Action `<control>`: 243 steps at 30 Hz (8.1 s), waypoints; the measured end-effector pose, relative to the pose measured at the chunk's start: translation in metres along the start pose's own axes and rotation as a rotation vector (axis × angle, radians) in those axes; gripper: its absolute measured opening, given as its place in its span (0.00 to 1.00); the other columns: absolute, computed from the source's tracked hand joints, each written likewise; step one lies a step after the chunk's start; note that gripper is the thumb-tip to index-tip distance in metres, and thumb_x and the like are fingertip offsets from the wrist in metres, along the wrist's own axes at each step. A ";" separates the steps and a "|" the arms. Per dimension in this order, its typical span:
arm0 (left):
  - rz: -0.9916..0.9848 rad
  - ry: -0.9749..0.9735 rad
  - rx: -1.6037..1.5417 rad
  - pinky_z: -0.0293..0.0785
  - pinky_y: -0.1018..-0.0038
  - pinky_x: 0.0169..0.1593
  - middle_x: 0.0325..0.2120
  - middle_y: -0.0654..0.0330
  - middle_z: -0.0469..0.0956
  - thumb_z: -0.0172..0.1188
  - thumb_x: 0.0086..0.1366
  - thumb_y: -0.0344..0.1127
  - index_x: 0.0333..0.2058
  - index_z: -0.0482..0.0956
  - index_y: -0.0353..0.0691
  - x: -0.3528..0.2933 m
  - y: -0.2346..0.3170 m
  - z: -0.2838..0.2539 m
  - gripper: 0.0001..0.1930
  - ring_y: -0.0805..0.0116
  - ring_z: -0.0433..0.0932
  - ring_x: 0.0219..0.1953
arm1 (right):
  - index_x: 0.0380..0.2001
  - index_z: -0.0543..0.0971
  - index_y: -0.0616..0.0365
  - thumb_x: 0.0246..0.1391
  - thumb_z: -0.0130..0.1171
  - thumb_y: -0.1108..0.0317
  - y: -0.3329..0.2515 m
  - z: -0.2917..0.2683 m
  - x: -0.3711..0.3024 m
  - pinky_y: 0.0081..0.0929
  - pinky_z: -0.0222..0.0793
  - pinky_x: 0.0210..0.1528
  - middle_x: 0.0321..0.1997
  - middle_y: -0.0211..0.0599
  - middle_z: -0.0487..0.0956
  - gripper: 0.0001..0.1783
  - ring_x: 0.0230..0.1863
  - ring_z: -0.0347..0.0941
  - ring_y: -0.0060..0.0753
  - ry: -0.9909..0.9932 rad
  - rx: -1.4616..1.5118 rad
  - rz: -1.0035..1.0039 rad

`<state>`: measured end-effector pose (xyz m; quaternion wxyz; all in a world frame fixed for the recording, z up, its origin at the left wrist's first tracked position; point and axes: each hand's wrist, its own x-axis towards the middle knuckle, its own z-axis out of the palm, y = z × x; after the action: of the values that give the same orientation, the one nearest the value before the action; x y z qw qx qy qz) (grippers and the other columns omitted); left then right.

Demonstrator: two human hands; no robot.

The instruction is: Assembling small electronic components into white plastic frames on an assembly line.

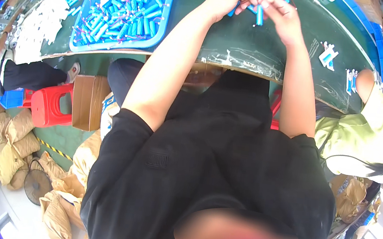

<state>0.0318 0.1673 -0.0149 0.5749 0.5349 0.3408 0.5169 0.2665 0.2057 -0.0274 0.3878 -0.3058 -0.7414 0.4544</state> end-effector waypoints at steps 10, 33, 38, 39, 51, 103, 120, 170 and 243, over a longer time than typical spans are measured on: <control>-0.021 0.005 -0.075 0.67 0.80 0.20 0.24 0.60 0.84 0.60 0.69 0.29 0.37 0.84 0.38 0.002 -0.009 -0.002 0.05 0.75 0.77 0.19 | 0.40 0.85 0.60 0.72 0.61 0.66 -0.028 0.016 -0.004 0.18 0.67 0.34 0.33 0.26 0.84 0.09 0.30 0.74 0.15 0.168 0.379 0.172; 0.253 0.123 0.398 0.77 0.71 0.29 0.27 0.53 0.85 0.60 0.66 0.26 0.47 0.79 0.34 0.001 -0.014 0.005 0.11 0.62 0.81 0.23 | 0.40 0.86 0.65 0.70 0.62 0.69 -0.011 0.004 -0.004 0.22 0.74 0.41 0.33 0.35 0.85 0.09 0.35 0.79 0.24 0.200 0.378 0.179; 0.593 0.366 1.004 0.76 0.50 0.63 0.55 0.38 0.82 0.66 0.62 0.27 0.60 0.75 0.32 -0.004 -0.006 0.011 0.27 0.34 0.78 0.57 | 0.43 0.87 0.62 0.72 0.62 0.65 0.015 0.001 0.008 0.24 0.75 0.44 0.35 0.31 0.87 0.11 0.37 0.80 0.22 0.419 -0.164 -0.026; 0.715 0.405 1.067 0.73 0.49 0.65 0.60 0.35 0.78 0.65 0.61 0.26 0.60 0.75 0.32 -0.004 -0.009 0.005 0.27 0.35 0.77 0.59 | 0.45 0.89 0.60 0.73 0.62 0.61 0.021 0.001 0.015 0.27 0.78 0.49 0.39 0.30 0.89 0.13 0.41 0.83 0.23 0.461 -0.298 -0.081; 0.236 0.606 1.348 0.83 0.49 0.49 0.34 0.39 0.87 0.59 0.63 0.32 0.38 0.89 0.36 0.026 0.076 -0.060 0.12 0.37 0.87 0.41 | 0.42 0.89 0.52 0.63 0.65 0.56 0.014 -0.014 -0.016 0.43 0.81 0.48 0.42 0.42 0.89 0.13 0.45 0.87 0.47 0.465 -0.849 0.194; 0.373 -0.398 1.679 0.83 0.61 0.56 0.46 0.54 0.82 0.60 0.62 0.24 0.35 0.85 0.31 -0.128 0.037 0.043 0.06 0.53 0.82 0.53 | 0.42 0.87 0.55 0.51 0.78 0.64 -0.036 0.049 -0.105 0.40 0.77 0.58 0.52 0.35 0.87 0.16 0.54 0.79 0.45 0.124 -0.560 -0.399; 0.273 -0.124 1.305 0.82 0.57 0.51 0.40 0.47 0.84 0.58 0.70 0.26 0.46 0.74 0.35 -0.118 0.021 0.024 0.07 0.45 0.84 0.43 | 0.44 0.87 0.56 0.54 0.75 0.68 -0.032 0.050 -0.104 0.37 0.75 0.59 0.54 0.35 0.86 0.14 0.55 0.79 0.43 0.110 -0.573 -0.347; -0.285 0.305 1.931 0.84 0.54 0.53 0.44 0.48 0.89 0.62 0.63 0.34 0.43 0.90 0.43 -0.094 0.105 -0.245 0.12 0.46 0.88 0.47 | 0.44 0.86 0.60 0.60 0.68 0.71 -0.023 0.006 -0.008 0.37 0.79 0.46 0.39 0.39 0.86 0.10 0.39 0.83 0.37 -0.074 -0.576 -0.026; -0.017 -0.456 -0.229 0.73 0.77 0.37 0.29 0.55 0.80 0.60 0.73 0.40 0.39 0.73 0.39 -0.194 0.022 -0.005 0.11 0.72 0.78 0.30 | 0.44 0.89 0.55 0.51 0.77 0.66 -0.050 0.065 -0.080 0.27 0.74 0.51 0.53 0.28 0.86 0.16 0.51 0.80 0.29 -0.118 -0.227 -0.165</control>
<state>-0.0230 -0.0203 -0.0256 0.6979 0.5664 0.1460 0.4132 0.2468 0.0932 -0.0238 0.3425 -0.2587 -0.8321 0.3513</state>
